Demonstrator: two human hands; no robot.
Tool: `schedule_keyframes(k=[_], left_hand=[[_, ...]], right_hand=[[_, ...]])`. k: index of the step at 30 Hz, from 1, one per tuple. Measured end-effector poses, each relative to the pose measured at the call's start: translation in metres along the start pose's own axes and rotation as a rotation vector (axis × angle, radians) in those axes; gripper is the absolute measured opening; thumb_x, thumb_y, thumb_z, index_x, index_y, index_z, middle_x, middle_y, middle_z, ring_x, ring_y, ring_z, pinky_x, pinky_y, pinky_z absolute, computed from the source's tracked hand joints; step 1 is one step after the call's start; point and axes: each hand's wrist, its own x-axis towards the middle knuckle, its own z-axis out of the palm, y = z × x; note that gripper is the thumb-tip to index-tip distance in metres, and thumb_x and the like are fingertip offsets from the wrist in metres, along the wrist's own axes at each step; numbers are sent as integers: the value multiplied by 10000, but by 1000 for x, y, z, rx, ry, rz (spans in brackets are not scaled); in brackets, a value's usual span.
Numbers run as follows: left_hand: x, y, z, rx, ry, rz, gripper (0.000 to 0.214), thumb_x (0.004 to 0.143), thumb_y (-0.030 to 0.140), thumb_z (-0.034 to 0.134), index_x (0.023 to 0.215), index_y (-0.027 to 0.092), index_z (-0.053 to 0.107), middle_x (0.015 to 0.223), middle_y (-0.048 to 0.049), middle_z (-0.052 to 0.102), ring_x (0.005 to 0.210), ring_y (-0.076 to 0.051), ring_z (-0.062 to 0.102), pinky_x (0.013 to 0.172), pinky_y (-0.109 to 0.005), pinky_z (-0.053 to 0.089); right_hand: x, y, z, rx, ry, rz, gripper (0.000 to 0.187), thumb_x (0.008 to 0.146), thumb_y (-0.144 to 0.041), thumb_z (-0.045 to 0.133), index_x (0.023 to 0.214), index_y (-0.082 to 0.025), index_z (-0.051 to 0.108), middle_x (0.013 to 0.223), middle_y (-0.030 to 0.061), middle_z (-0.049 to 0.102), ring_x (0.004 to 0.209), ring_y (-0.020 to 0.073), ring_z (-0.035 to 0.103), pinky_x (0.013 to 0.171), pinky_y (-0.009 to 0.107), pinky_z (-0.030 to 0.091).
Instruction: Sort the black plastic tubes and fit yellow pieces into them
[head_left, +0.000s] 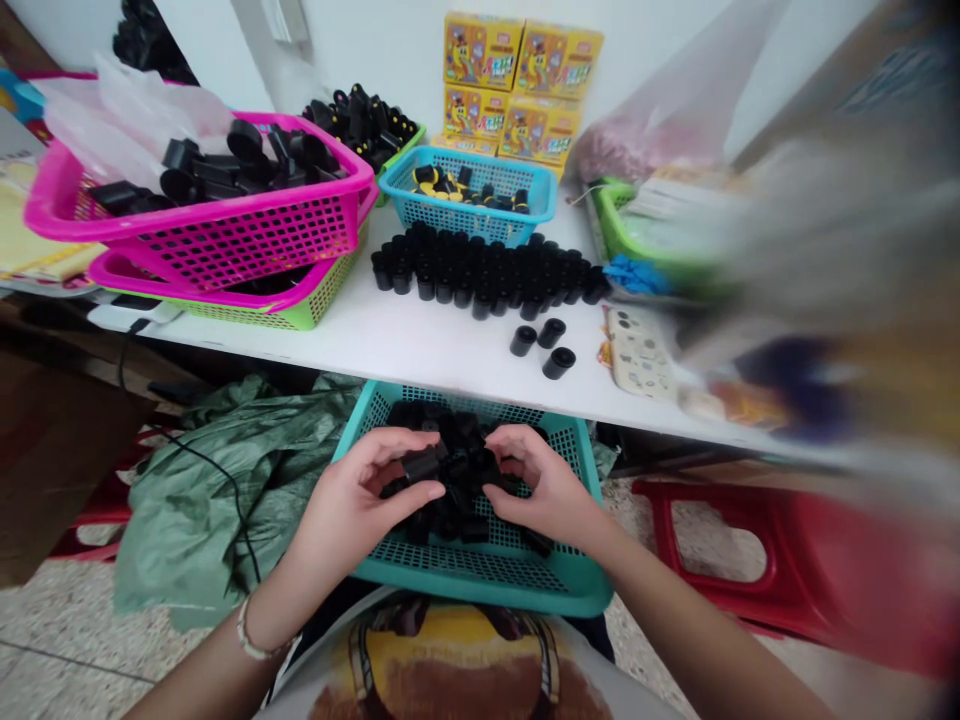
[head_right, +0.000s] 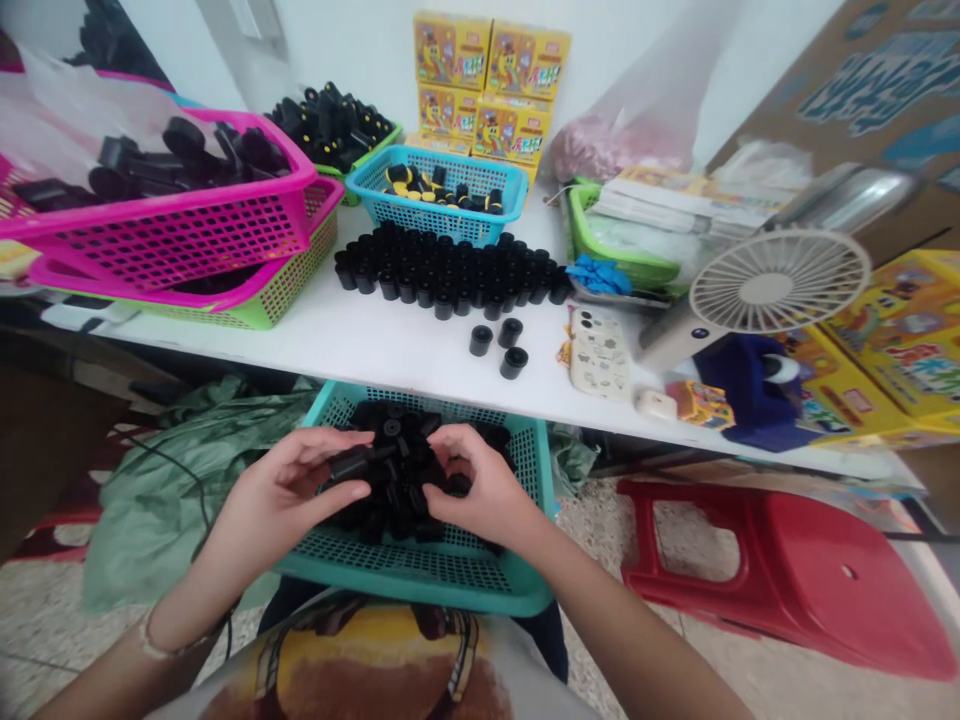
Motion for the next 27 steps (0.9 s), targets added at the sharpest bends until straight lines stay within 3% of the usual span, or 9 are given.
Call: schedule_keyframes(k=[2, 5, 17, 19, 21, 23, 24, 26, 27], left_hand=[[-1, 2, 0, -34, -38, 20, 216, 764, 196, 758, 958, 220, 668, 1174, -86, 629, 1061, -207, 625, 842, -295, 537], [0, 2, 0, -58, -70, 61, 212, 759, 173, 761, 957, 240, 725, 1088, -65, 639, 966, -176, 644, 784, -255, 554], [-2, 5, -6, 132, -129, 114, 219, 745, 207, 774, 963, 225, 764, 1047, -55, 723, 925, -199, 695, 758, -240, 587], [-4, 3, -4, 264, -161, 81, 294, 778, 243, 746, 1072, 251, 741, 981, -22, 755, 856, -192, 712, 776, -258, 592], [-7, 1, -1, 389, -248, 56, 470, 876, 256, 631, 1341, 293, 572, 979, 2, 766, 840, -182, 720, 826, -282, 587], [-10, 2, -1, 475, -344, 91, 604, 953, 268, 495, 1517, 299, 280, 1234, -27, 687, 1054, -195, 681, 949, -311, 541], [-10, 3, -3, 512, -365, 126, 645, 970, 283, 459, 1544, 293, 166, 1410, -45, 554, 1213, -207, 595, 1024, -323, 489], [-8, 12, -11, 608, -310, 204, 678, 970, 330, 465, 1551, 301, 115, 1592, -30, 248, 1413, -229, 362, 1129, -342, 374], [-5, 21, -16, 661, -236, 240, 661, 963, 346, 484, 1544, 311, 172, 1605, -16, 204, 1436, -235, 313, 1150, -351, 341]], right_hand=[[-6, -12, 4, -31, 40, -117, 422, 753, -123, 638, 1134, -273, 537, 1067, 43, 592, 960, 176, 604, 845, 332, 531], [-11, -27, 7, -60, 45, -220, 485, 744, -86, 634, 1181, -292, 590, 1109, 60, 590, 944, 181, 610, 805, 318, 540], [-8, -36, 12, -209, 7, -328, 522, 725, -86, 621, 1204, -290, 654, 1079, 50, 658, 861, 158, 662, 758, 293, 575], [-8, -36, 18, -267, -6, -324, 501, 738, -105, 629, 1206, -283, 638, 1093, 51, 657, 905, 168, 655, 789, 306, 574], [-7, -35, 25, -309, -11, -284, 503, 748, -123, 641, 1228, -269, 599, 1103, 52, 652, 958, 177, 641, 836, 319, 567], [-2, -32, 30, -353, -4, -264, 536, 771, -139, 637, 1285, -261, 541, 1131, 56, 631, 990, 174, 630, 863, 314, 557], [2, -29, 30, -393, 16, -282, 533, 794, -153, 629, 1305, -262, 525, 1148, 60, 618, 1004, 173, 625, 871, 310, 552], [17, -21, 23, -521, 134, -360, 454, 853, -200, 607, 1299, -262, 547, 1169, 72, 601, 1029, 181, 613, 892, 322, 532], [27, -16, 17, -607, 218, -403, 394, 881, -232, 595, 1273, -256, 576, 1158, 78, 607, 1035, 193, 604, 905, 341, 516]])
